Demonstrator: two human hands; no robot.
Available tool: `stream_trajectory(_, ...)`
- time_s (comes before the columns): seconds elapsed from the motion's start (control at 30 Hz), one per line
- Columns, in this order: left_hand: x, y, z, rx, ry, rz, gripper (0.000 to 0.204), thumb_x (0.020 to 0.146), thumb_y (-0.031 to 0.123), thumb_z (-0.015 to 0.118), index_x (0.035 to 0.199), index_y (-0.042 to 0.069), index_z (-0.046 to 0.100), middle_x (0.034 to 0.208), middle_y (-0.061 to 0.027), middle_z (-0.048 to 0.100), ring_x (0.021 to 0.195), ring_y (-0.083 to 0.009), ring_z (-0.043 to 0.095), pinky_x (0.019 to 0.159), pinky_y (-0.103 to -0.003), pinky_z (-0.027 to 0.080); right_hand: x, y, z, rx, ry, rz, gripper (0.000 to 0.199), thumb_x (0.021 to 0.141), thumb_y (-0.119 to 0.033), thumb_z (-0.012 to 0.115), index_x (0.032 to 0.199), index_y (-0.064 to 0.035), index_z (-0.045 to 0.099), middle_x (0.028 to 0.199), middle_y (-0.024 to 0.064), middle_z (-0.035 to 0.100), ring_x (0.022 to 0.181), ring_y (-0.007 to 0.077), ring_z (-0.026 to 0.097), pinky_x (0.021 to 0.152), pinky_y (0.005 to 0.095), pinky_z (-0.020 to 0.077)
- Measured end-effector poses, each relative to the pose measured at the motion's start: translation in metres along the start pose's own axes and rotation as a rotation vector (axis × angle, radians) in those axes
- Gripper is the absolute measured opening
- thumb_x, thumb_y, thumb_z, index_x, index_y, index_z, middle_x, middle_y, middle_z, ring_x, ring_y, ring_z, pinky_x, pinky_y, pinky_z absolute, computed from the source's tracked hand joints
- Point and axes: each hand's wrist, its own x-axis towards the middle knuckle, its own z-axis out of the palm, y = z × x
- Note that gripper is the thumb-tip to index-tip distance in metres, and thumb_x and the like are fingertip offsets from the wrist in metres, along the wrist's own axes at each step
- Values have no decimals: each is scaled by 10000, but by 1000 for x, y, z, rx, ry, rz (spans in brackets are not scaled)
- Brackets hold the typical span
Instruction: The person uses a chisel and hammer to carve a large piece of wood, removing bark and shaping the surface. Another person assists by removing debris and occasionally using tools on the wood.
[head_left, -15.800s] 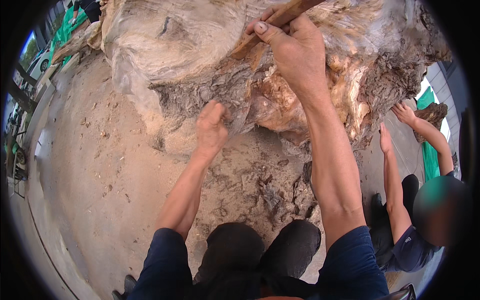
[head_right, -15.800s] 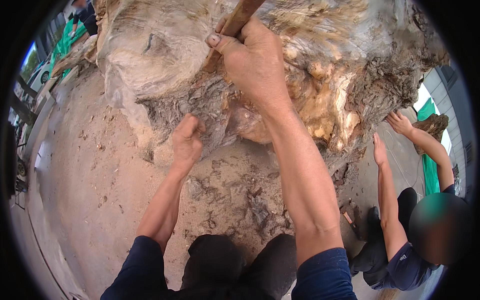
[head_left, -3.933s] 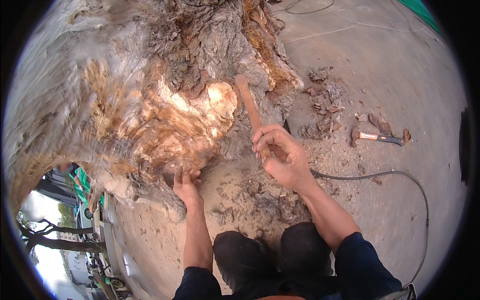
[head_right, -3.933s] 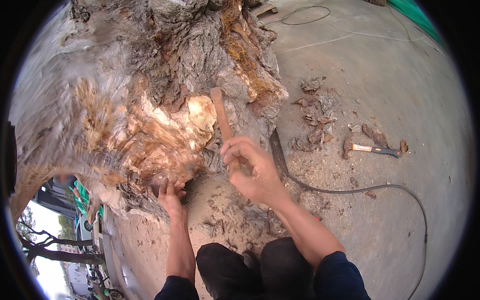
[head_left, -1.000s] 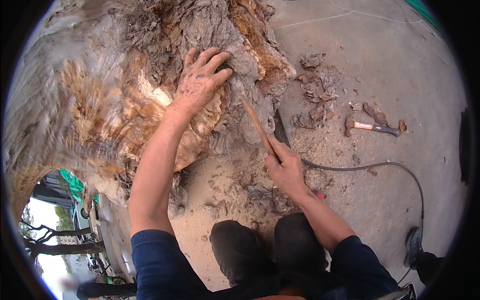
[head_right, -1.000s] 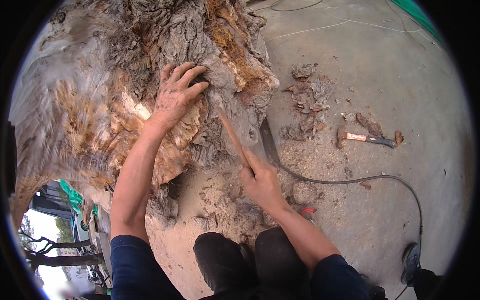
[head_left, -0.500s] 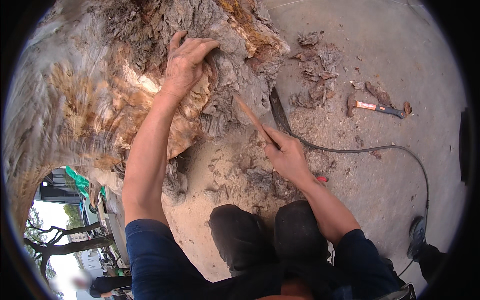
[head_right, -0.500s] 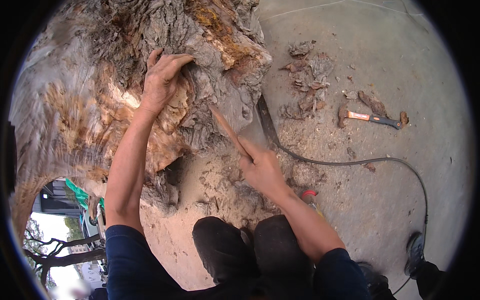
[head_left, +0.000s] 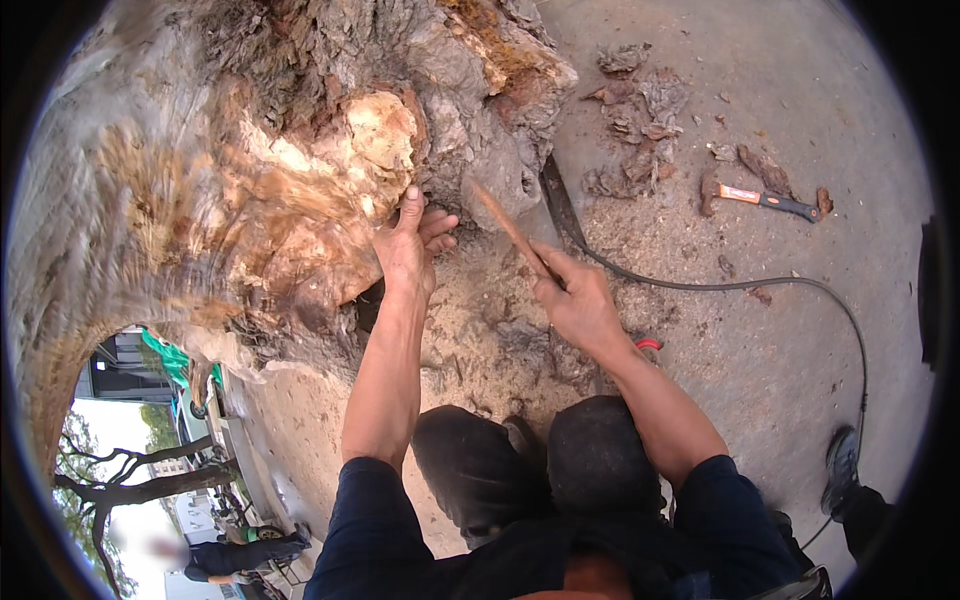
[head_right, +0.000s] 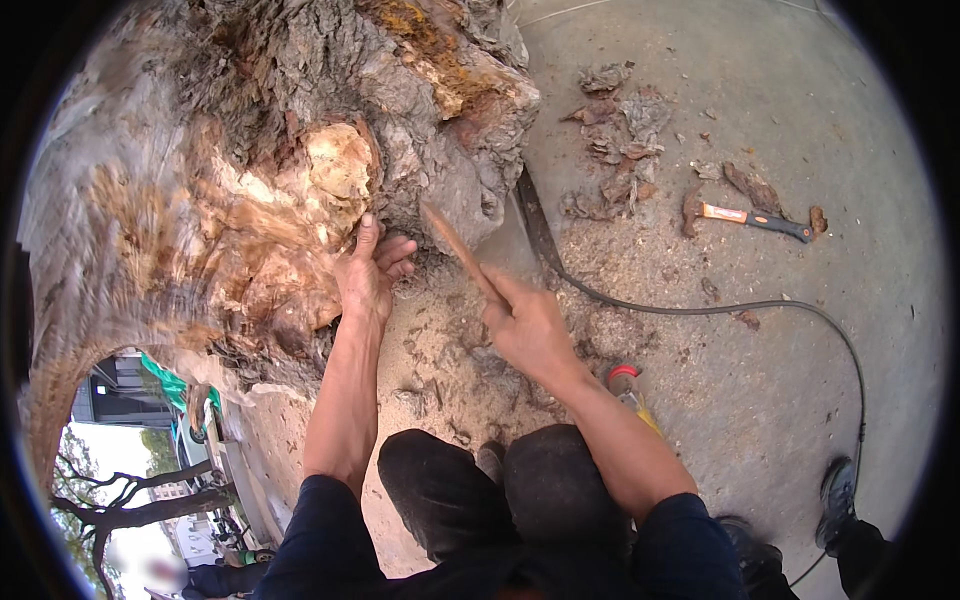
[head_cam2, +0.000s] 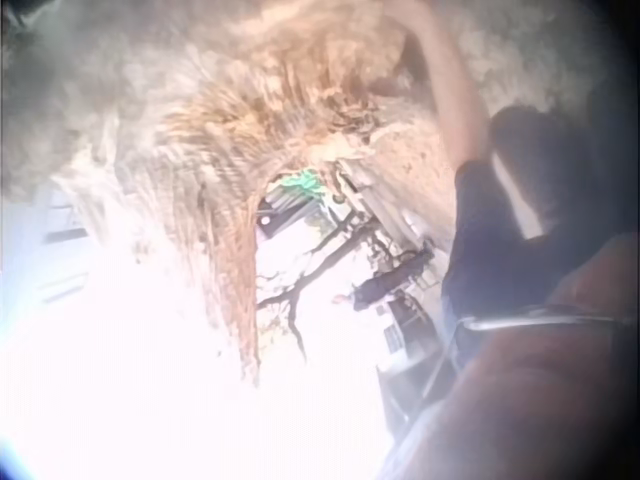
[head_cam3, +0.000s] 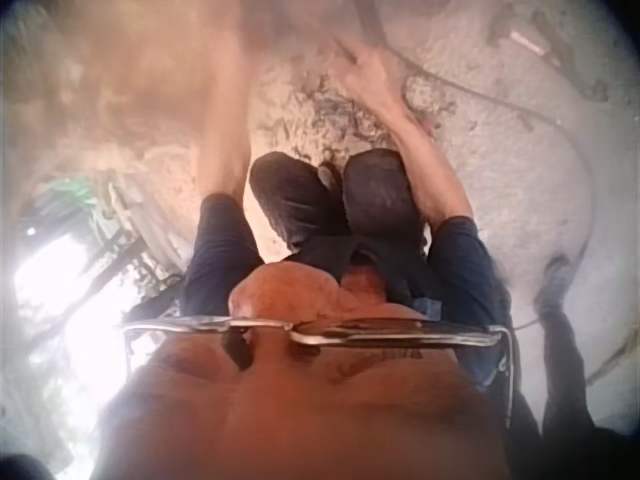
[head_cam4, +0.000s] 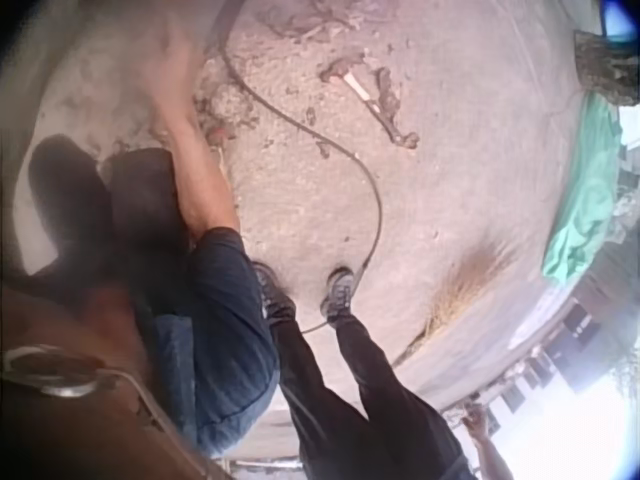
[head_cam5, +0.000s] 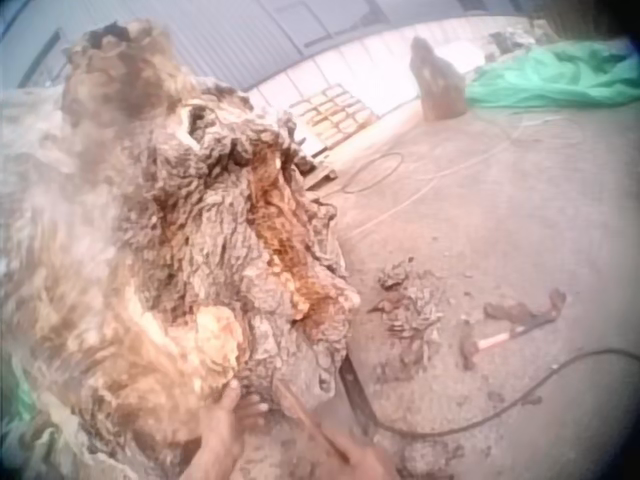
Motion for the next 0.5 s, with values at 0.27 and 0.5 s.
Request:
stream_trajectory(0.27, 16, -16, -3, 11, -83, 216, 388, 1017, 292, 710, 1111, -78, 640, 912, -231, 755, 623, -242, 729, 485, -339, 561, -1, -15, -5, -33, -93, 133, 459, 927, -11, 635, 1386, 7, 635, 972, 109, 723, 817, 97, 625, 698, 300, 523)
stream_trajectory(0.5, 10, -25, -17, -39, -219, 253, 249, 1068, 148, 593, 1136, -91, 615, 1106, -250, 736, 736, -240, 751, 583, -347, 593, 9, -23, -1, -281, -73, -276, 493, 880, -13, 648, 1373, -36, 665, 959, 202, 719, 738, 283, 690, 672, 395, 549)
